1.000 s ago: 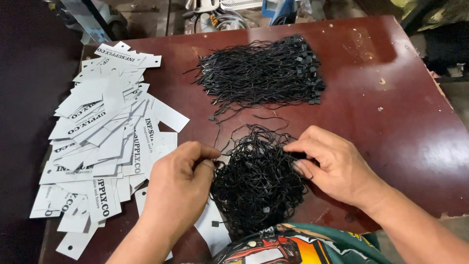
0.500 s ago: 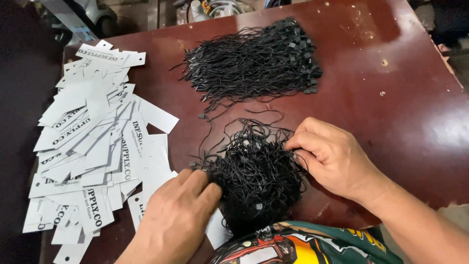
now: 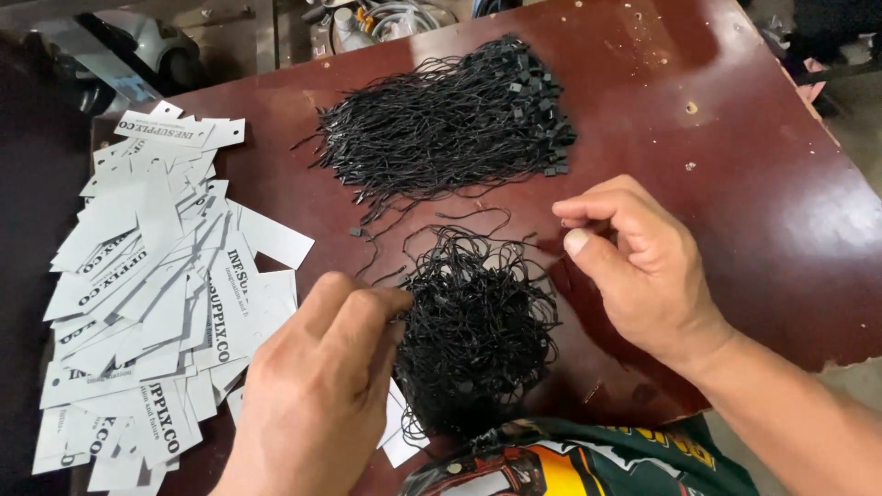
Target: Sorting and untangling black plastic tag fasteners on a workbench.
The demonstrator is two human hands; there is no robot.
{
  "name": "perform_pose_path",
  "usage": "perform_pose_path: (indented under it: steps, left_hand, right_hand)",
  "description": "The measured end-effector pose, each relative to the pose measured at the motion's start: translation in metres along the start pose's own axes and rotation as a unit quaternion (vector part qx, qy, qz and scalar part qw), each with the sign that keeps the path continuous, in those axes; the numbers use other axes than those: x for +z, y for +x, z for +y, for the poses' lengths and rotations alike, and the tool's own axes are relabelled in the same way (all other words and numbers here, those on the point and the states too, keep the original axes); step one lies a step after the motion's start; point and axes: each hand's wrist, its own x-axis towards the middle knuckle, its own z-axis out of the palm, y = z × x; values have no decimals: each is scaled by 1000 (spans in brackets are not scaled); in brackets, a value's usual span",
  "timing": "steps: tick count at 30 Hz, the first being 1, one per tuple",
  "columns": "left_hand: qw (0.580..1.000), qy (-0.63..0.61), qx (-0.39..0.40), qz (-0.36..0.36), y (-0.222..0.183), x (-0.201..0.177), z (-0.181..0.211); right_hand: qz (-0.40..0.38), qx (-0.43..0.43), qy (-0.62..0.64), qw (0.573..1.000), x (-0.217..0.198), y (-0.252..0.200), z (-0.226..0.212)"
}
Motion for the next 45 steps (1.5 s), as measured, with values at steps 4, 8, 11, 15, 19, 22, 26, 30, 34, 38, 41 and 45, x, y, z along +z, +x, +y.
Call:
perform_pose_path:
  steps: [4,8,11,15,19,22,26,30,34,38,41,45]
  left_hand:
    - [996,-61,72,8,17,-10,16]
    - [991,-87,98,42,27,-8,29]
    - [990,-101,86,45,31,-10,28]
    - [995,-85,28,37,29,0,19]
    - [992,-97,-75,20,30,6,14]
    - [992,-73,-101,11,30,14,9]
    - [964,94,-204,-145,8,35,-9]
    - [986,65,-147,-49,-18,50,-25]
    - [985,36,-166,-24,-20,38,-20]
    - [971,62,-193,-122,-33,47,-30]
    - [968,102,-192,-125,-34,53,-27]
    - [971,109,-186,-100,-31,47,-21]
  right_hand:
    - [-51,-104,-16,993,13,9,-56]
    - [-130,-113,67,983,27,20,-92]
    - [-96,-68,64,991,31,18,-88]
    - [-53,-73,-8,996,31,16,-90]
    - [-59,-52,10,997,34,14,-89]
    - [-65,-71,8,995,37,14,-87]
    - [-68,-66,2,996,40,12,-75]
    - [-65,-65,13,996,42,2,-66]
    - [-77,-72,14,994,42,-3,-69]
    - [-86,-60,31,994,43,-6,-73]
    - [-91,-77,23,993,45,-6,-74]
    - [-94,-75,25,992,45,-6,-73]
